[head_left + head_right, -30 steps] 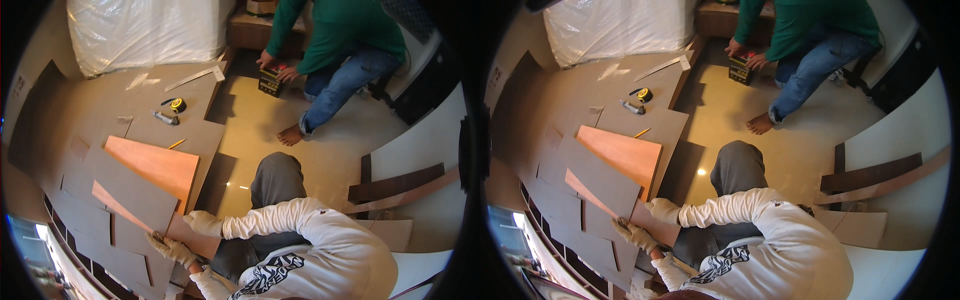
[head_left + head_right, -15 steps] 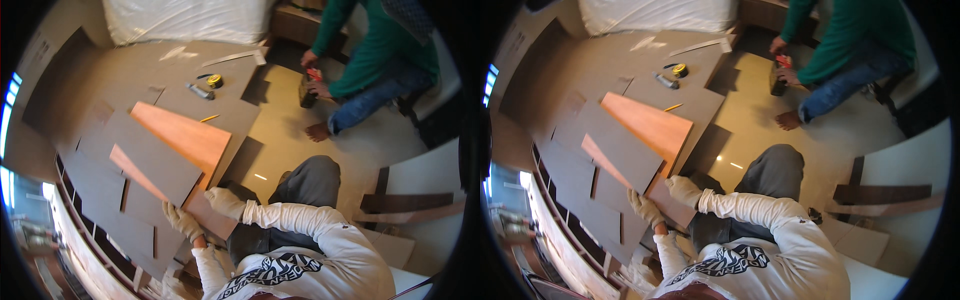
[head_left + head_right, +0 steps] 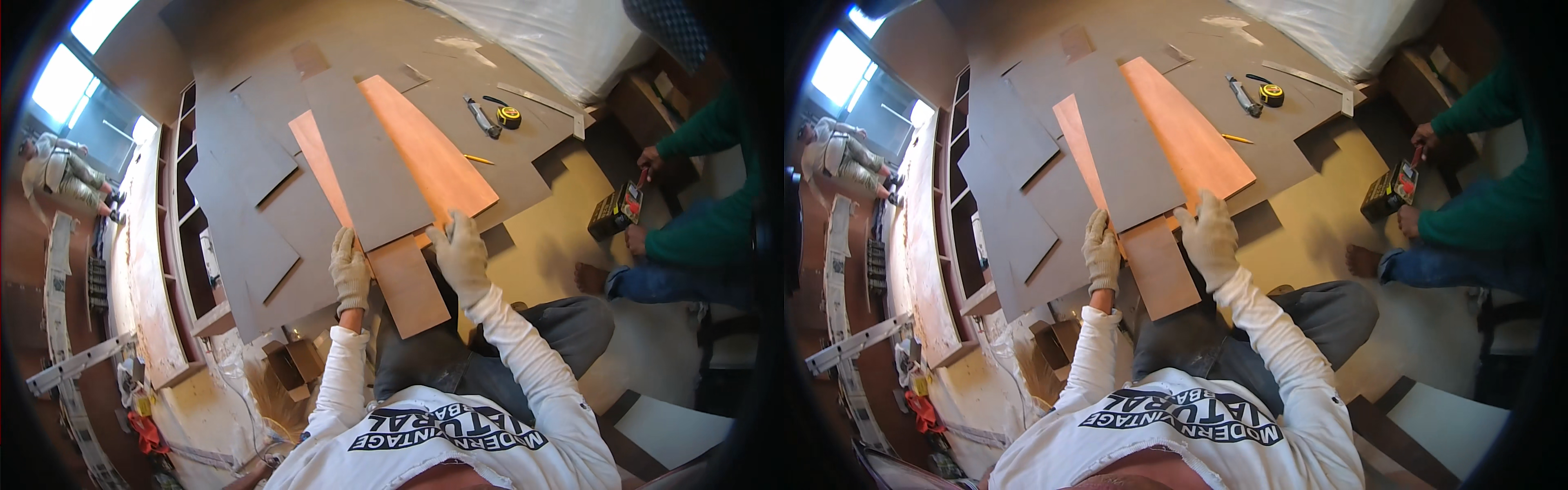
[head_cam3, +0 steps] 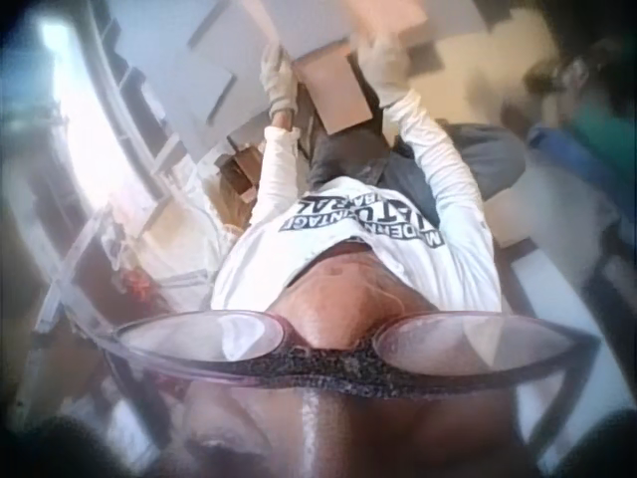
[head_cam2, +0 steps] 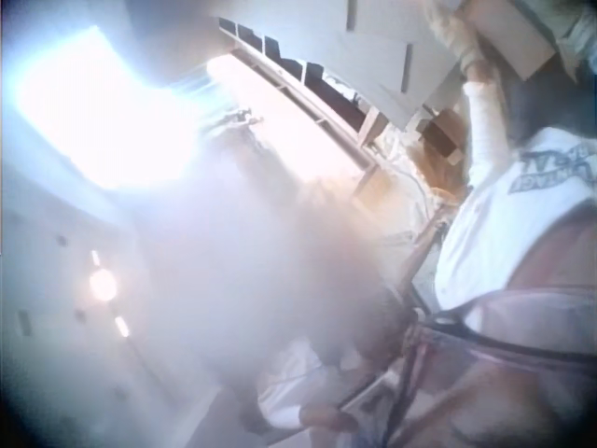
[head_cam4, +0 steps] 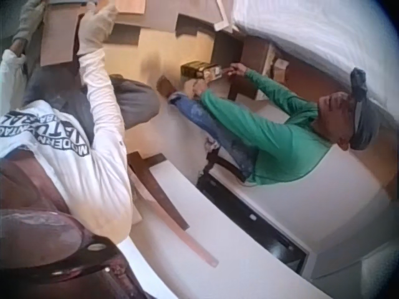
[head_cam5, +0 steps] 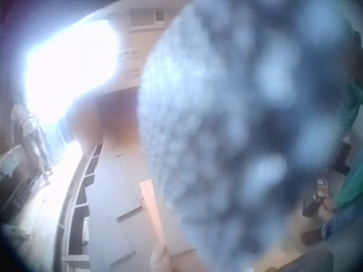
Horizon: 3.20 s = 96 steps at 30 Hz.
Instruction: The person measures a wooden panel using a tape measure, cuts a strip of veneer with a utility knife, and then works with an assistant to apply liquid adhesive and spread it across the surface of the panel using a plastic spreader.
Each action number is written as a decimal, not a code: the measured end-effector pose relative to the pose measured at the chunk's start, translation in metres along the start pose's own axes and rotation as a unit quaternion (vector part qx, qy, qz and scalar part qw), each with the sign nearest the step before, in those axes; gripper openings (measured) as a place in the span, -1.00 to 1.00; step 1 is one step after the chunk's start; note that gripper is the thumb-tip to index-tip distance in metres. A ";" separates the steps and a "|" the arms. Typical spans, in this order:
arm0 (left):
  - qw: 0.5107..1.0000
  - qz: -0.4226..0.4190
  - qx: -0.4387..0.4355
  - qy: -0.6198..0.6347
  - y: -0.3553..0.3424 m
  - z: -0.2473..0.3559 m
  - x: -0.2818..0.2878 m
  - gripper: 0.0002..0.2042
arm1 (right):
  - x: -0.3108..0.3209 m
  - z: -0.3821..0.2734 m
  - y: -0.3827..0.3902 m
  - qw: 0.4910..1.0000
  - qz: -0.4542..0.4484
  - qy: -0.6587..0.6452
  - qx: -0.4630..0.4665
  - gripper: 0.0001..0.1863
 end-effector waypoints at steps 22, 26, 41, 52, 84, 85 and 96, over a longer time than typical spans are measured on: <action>0.823 -0.071 0.231 -0.515 -0.099 -0.069 0.140 0.12 | 0.286 0.162 -0.082 0.900 0.155 -0.374 -0.162 -0.59; 0.812 -0.039 0.248 -0.526 -0.117 -0.110 0.174 0.19 | 0.281 0.182 -0.088 0.815 0.231 -0.498 -0.185 -0.61; 0.795 0.020 0.334 -0.506 -0.146 -0.094 0.152 0.14 | 0.354 0.266 -0.077 0.942 0.176 -0.282 -0.049 -0.65; 0.913 0.055 0.243 -0.323 -0.183 -0.139 0.251 -0.10 | 0.189 0.147 -0.069 0.456 -0.173 -0.517 -0.704 -0.63; 0.859 -0.223 0.221 0.404 -0.067 0.150 -0.058 -0.76 | 0.098 0.199 -0.050 0.922 -0.065 -0.360 -0.130 -0.35; 0.860 -0.218 0.227 0.401 -0.064 0.138 -0.045 -0.74 | 0.084 0.196 -0.048 0.896 -0.086 -0.397 -0.181 -0.39; 0.871 -0.123 0.303 0.366 -0.023 0.039 0.000 -0.71 | 0.032 0.118 0.021 0.768 -0.141 -0.405 -0.476 -0.65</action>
Point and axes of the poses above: each hand's wrist, its own y-axis away from the middle knuckle, its own x-axis out of the back of the hand, z = x × y, the point moved 8 cm from there along -y, towards the middle knuckle, and after that the axes turned 8 degrees about z, right-handed, at the moved point
